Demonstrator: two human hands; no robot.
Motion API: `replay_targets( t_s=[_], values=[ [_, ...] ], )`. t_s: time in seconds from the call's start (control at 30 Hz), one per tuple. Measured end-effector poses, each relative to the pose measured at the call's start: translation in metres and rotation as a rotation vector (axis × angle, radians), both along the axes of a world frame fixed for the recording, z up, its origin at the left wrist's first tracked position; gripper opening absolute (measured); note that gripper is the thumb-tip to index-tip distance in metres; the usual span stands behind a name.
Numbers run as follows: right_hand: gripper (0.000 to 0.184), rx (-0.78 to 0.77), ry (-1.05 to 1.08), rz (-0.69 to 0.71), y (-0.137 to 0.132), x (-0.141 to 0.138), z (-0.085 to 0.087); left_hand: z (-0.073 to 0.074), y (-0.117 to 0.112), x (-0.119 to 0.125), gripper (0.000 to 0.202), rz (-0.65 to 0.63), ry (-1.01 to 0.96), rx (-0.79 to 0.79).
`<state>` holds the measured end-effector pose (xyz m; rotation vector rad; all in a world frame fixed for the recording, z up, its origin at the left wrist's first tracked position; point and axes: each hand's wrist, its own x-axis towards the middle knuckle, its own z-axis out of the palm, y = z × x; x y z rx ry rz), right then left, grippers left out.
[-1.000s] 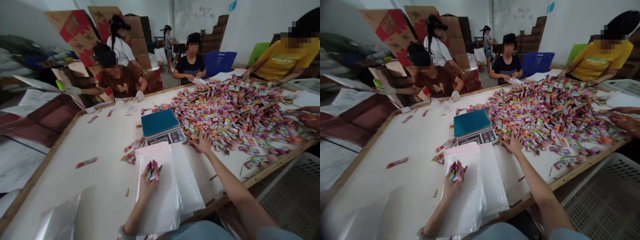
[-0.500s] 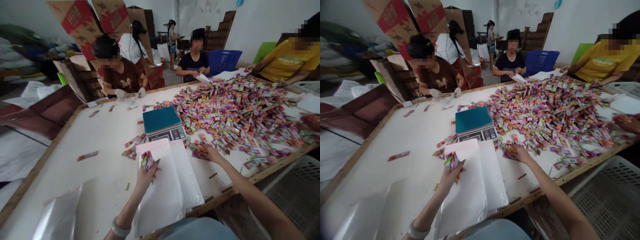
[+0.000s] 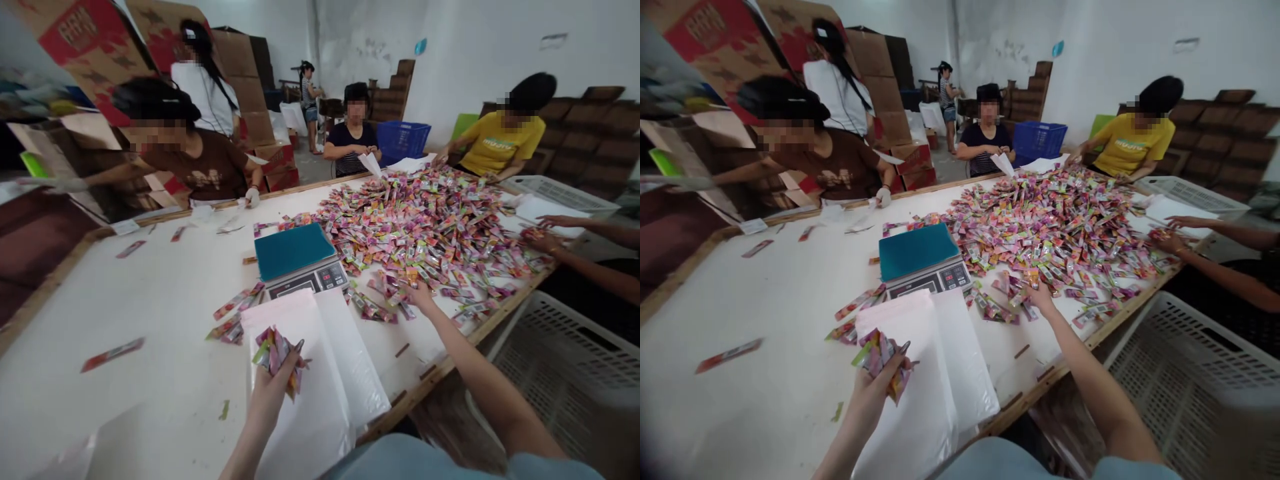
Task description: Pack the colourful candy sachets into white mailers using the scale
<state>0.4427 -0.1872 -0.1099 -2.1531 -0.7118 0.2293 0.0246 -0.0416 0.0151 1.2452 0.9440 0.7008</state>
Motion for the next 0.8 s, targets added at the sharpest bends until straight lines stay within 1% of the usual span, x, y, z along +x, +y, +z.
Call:
replay_targets(
  t_s=[0.1, 0.2, 0.3, 0.4, 0.5, 0.6, 0.67, 0.73, 0.8],
  values=[
    [0.049, -0.079, -0.054, -0.025, 0.005, -0.011, -0.005, 0.004, -0.004, 0.000, 0.056, 0.011, 0.002, -0.031],
    [0.040, -0.162, -0.111, 0.022, 0.015, -0.023, -0.007, 0.005, -0.005, -0.001, 0.059, 0.027, 0.009, -0.029],
    [0.030, -0.218, -0.168, 0.081, 0.016, -0.031, -0.007, -0.002, -0.005, -0.002, 0.059, 0.076, 0.015, 0.019],
    [0.027, -0.245, -0.193, 0.107, 0.000, -0.033, -0.010, -0.012, -0.004, -0.003, 0.060, 0.146, 0.003, 0.081],
    [0.030, -0.253, -0.169, 0.169, -0.027, -0.038, -0.020, -0.018, -0.003, -0.004, 0.060, 0.168, -0.016, 0.101],
    [0.030, -0.242, -0.145, 0.248, -0.045, -0.047, -0.034, -0.020, 0.001, -0.006, 0.060, 0.110, -0.006, 0.075],
    [0.032, -0.220, -0.141, 0.266, -0.048, -0.050, -0.042, -0.024, 0.002, -0.008, 0.061, 0.064, 0.011, 0.033],
    [0.039, -0.188, -0.148, 0.231, -0.045, -0.049, -0.048, -0.031, 0.000, -0.007, 0.059, 0.069, 0.002, 0.022],
    [0.053, -0.169, -0.166, 0.123, -0.041, -0.043, -0.052, -0.038, -0.007, -0.004, 0.057, 0.129, -0.017, 0.059]
  ],
)
